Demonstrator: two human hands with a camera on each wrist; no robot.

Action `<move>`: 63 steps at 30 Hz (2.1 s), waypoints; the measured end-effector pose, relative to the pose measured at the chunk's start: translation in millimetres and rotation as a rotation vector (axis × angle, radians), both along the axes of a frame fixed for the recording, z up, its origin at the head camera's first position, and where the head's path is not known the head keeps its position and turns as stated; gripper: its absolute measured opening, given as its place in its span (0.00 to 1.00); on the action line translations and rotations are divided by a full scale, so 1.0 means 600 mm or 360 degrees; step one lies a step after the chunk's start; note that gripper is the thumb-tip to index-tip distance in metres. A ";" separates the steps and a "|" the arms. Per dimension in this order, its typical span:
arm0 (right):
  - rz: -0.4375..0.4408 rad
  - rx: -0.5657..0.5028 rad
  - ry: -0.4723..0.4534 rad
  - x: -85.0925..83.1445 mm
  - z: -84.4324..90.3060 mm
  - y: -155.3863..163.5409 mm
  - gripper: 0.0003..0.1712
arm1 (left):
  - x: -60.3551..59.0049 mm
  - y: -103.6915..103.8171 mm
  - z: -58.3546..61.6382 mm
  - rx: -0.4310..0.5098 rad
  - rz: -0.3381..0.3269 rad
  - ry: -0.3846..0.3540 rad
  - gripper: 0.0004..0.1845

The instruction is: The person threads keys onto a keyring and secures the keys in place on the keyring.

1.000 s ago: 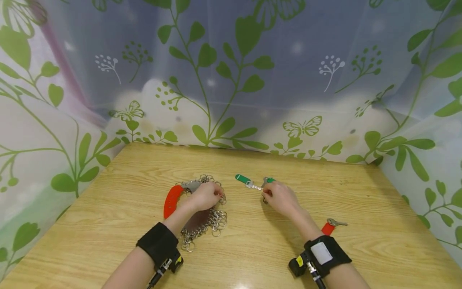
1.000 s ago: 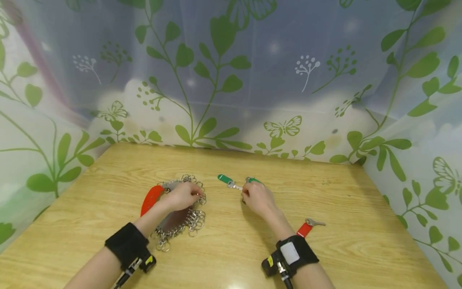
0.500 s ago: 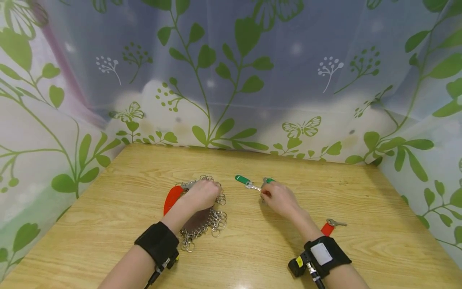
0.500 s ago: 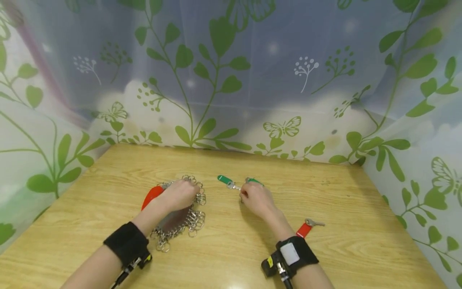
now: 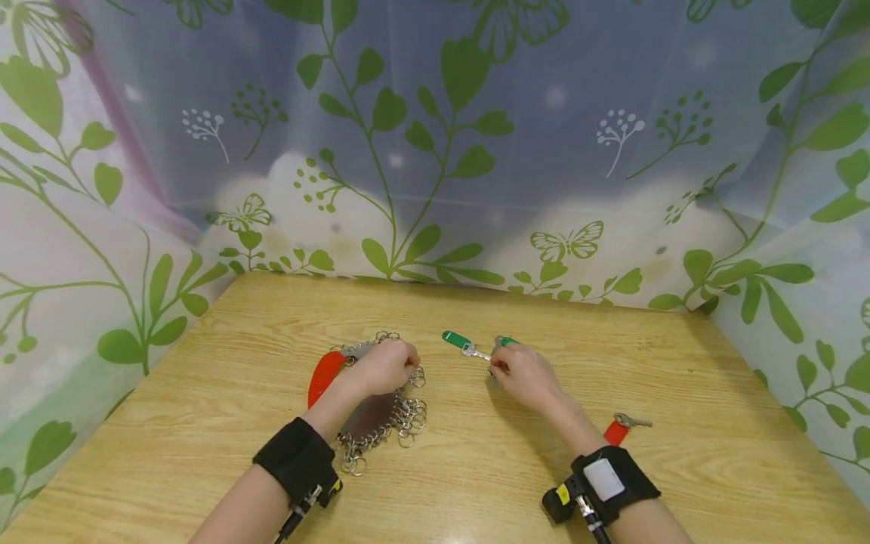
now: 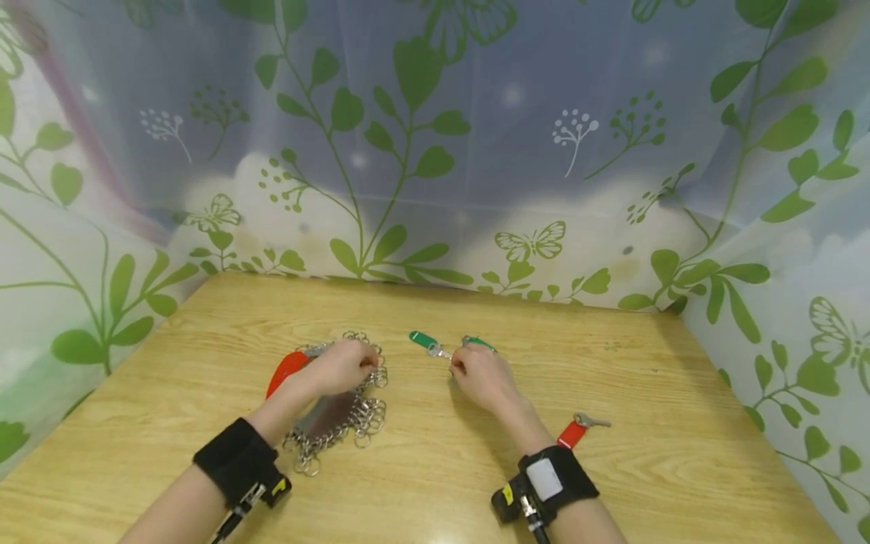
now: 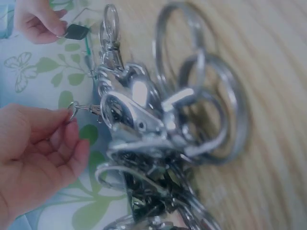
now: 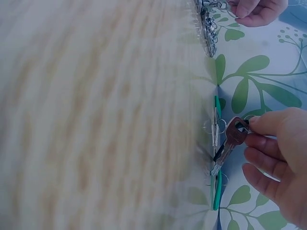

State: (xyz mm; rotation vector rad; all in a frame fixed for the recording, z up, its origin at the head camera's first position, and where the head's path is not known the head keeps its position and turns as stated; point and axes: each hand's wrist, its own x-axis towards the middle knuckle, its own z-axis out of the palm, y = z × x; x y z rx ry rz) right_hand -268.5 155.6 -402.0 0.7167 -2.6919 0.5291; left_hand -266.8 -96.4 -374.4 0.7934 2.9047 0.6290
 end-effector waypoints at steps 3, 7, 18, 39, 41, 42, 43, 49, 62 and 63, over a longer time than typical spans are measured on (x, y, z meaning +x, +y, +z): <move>0.0007 -0.0002 0.0021 -0.001 0.000 -0.001 0.02 | 0.000 0.001 0.001 0.0004 0.0007 -0.0086 0.10; 0.0032 -0.0016 0.0040 0.001 0.001 -0.004 0.02 | -0.002 0.002 0.003 -0.0044 0.0006 -0.0123 0.16; 0.0043 -0.0002 0.0039 0.003 0.001 -0.008 0.03 | 0.000 0.001 -0.006 -0.0043 0.0115 -0.0014 0.04; 0.0018 -0.0039 -0.0005 0.003 -0.002 -0.002 0.03 | 0.001 -0.007 -0.007 0.0642 0.0092 -0.0569 0.10; 0.0019 -0.0043 -0.0009 0.004 -0.001 -0.002 0.03 | 0.001 -0.008 -0.008 0.0651 0.0086 -0.0566 0.11; 0.0022 -0.0043 -0.0009 0.004 -0.001 -0.002 0.03 | 0.001 -0.009 -0.009 0.0658 0.0082 -0.0571 0.11; 0.0024 -0.0044 -0.0009 0.004 -0.001 -0.002 0.03 | 0.000 -0.011 -0.010 0.0664 0.0072 -0.0573 0.11; 0.0029 -0.0052 -0.0018 0.003 -0.001 0.000 0.03 | -0.001 -0.015 -0.009 0.0679 0.0048 -0.0641 0.11; 0.0030 -0.0090 -0.0098 0.012 0.009 -0.024 0.03 | -0.004 -0.005 -0.021 0.0622 0.0077 -0.0481 0.11; 0.0038 -0.0103 -0.0126 0.015 0.011 -0.031 0.03 | -0.004 -0.004 -0.020 0.0600 0.0097 -0.0465 0.11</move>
